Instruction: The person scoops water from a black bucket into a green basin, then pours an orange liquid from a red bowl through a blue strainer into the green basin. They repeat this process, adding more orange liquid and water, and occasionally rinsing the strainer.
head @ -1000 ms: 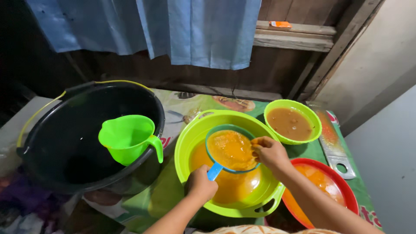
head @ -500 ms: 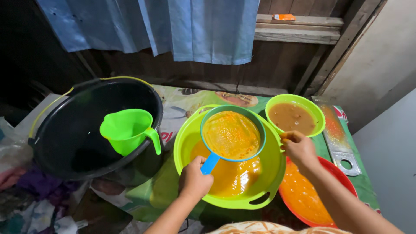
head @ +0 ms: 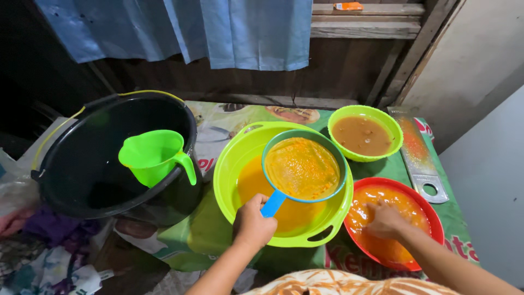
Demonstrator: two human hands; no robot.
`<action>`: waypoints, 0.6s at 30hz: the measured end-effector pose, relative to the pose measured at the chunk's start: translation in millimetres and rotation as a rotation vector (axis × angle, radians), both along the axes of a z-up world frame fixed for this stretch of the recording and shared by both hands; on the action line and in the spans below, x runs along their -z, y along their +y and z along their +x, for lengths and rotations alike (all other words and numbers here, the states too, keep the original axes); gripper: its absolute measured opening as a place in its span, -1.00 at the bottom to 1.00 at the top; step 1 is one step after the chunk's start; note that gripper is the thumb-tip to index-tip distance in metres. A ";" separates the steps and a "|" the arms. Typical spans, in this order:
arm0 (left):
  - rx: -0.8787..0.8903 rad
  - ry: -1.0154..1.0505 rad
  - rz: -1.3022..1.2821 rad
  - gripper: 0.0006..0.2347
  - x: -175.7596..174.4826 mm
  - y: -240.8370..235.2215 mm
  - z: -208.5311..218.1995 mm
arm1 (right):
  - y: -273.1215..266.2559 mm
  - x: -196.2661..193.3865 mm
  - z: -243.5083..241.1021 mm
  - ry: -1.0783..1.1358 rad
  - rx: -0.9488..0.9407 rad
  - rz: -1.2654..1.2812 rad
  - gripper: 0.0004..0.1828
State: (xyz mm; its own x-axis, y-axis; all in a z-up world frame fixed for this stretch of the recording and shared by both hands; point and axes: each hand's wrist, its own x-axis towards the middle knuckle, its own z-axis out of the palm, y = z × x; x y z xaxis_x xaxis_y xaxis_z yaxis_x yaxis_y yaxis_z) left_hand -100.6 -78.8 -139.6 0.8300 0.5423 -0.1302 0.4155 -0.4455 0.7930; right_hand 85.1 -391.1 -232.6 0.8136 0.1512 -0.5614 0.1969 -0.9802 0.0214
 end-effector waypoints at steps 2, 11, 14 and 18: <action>-0.007 0.003 0.004 -0.76 -0.2 -1.0 -0.4 | -2.7 -0.3 -5.8 0.017 0.059 0.004 -0.05; -0.020 0.047 -0.010 -0.75 -0.9 -5.2 4.0 | -31.5 57.1 18.5 0.057 0.072 0.037 -0.34; -0.028 0.082 -0.008 -0.73 -1.3 -7.3 4.4 | -33.2 70.5 22.4 0.116 0.120 0.113 -0.37; -0.023 0.103 -0.019 -0.74 1.3 -5.4 3.5 | -30.0 73.4 18.2 0.240 0.251 0.239 -0.47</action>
